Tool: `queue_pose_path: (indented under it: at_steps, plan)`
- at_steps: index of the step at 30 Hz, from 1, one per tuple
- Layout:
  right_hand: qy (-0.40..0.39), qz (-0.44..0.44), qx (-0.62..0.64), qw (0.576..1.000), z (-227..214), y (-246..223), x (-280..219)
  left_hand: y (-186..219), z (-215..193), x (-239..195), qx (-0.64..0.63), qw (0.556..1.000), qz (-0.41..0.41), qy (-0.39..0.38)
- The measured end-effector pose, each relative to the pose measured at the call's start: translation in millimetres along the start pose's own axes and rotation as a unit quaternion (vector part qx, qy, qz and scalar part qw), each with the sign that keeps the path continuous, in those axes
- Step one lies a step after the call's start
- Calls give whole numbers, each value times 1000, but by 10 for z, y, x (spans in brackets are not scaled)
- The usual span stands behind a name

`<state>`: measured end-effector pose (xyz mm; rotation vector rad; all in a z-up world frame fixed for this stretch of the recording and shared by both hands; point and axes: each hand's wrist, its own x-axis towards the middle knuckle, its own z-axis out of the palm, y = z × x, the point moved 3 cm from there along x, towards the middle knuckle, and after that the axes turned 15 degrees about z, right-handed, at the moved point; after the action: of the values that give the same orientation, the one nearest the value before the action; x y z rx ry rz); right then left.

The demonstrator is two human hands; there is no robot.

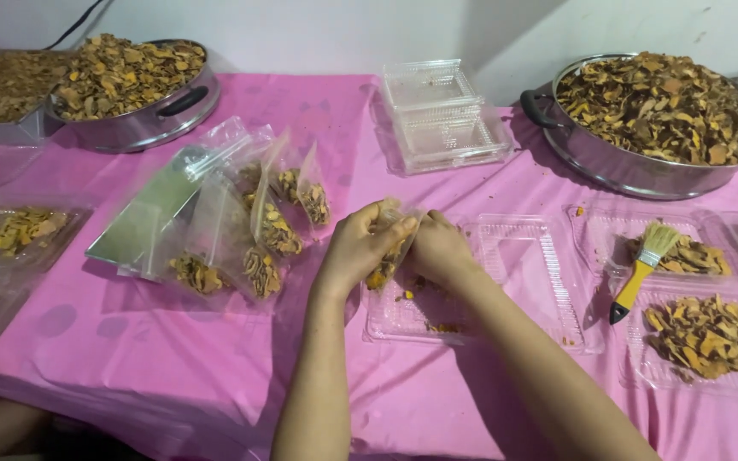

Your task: Sorting and packaging dried leaves into plastic containers and bags

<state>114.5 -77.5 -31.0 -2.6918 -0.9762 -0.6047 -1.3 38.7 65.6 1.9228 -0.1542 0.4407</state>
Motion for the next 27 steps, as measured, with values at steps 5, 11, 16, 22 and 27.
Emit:
queue_pose_path:
  at_steps: [5,11,16,22,27]
  plan:
    - [-29,106,126,986,-2,193,49,-63,-39,12,47,999,-14,-3]
    - [-60,186,270,943,-278,594,-52,6,27,0,222,971,54,-70]
    - [-114,228,337,906,-823,417,-155,-157,241,24,310,940,77,-121]
    - [-174,191,252,933,-1070,332,-199,-219,316,37,279,947,81,-136]
    - [-114,162,177,964,-1094,416,-164,-244,293,5,210,966,91,-119]
